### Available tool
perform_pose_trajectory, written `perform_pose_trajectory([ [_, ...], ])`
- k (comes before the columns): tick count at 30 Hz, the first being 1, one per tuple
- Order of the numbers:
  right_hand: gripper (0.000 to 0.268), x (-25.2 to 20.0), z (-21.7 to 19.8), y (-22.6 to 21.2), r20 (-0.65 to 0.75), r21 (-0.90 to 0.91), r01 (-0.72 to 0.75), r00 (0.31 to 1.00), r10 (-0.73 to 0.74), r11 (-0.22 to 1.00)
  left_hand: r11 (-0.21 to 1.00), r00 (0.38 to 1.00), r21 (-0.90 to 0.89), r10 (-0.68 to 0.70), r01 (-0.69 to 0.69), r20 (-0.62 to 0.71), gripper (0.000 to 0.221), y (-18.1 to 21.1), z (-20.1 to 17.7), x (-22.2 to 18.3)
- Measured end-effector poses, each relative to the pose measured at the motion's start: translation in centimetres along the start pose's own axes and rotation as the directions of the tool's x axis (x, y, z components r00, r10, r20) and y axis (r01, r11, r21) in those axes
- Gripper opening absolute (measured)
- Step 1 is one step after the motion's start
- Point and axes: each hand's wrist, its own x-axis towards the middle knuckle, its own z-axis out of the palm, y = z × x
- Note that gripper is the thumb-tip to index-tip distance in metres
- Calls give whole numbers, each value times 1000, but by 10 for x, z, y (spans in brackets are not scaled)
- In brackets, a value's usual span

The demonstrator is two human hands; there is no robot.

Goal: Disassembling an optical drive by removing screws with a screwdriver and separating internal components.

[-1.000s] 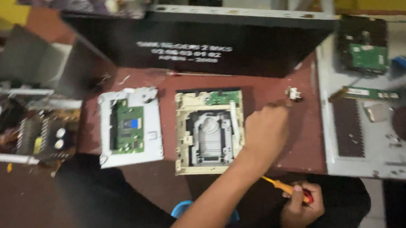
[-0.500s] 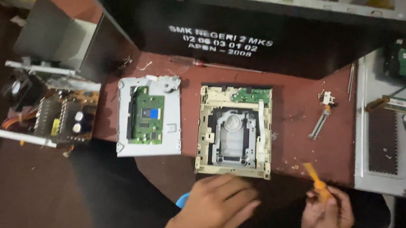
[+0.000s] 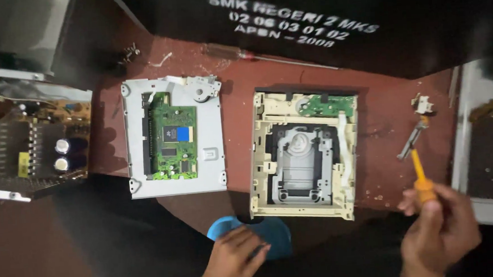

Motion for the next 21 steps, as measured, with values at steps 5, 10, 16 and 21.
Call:
perform_pose_trajectory([
  [5,36,31,17,4,89,-5,50,995,-50,999,949,823,225,-307,223,477,16,-56,26,4],
  [10,38,34,35,8,101,-73,123,988,-116,990,846,689,297,-533,443,492,35,-79,37,11],
  [16,12,32,41,-9,125,-234,120,988,-93,965,803,507,272,-558,531,657,41,-83,42,20],
  [21,19,27,45,-11,78,-213,4,997,13,977,784,513,364,-609,502,605,39,-87,53,14],
])
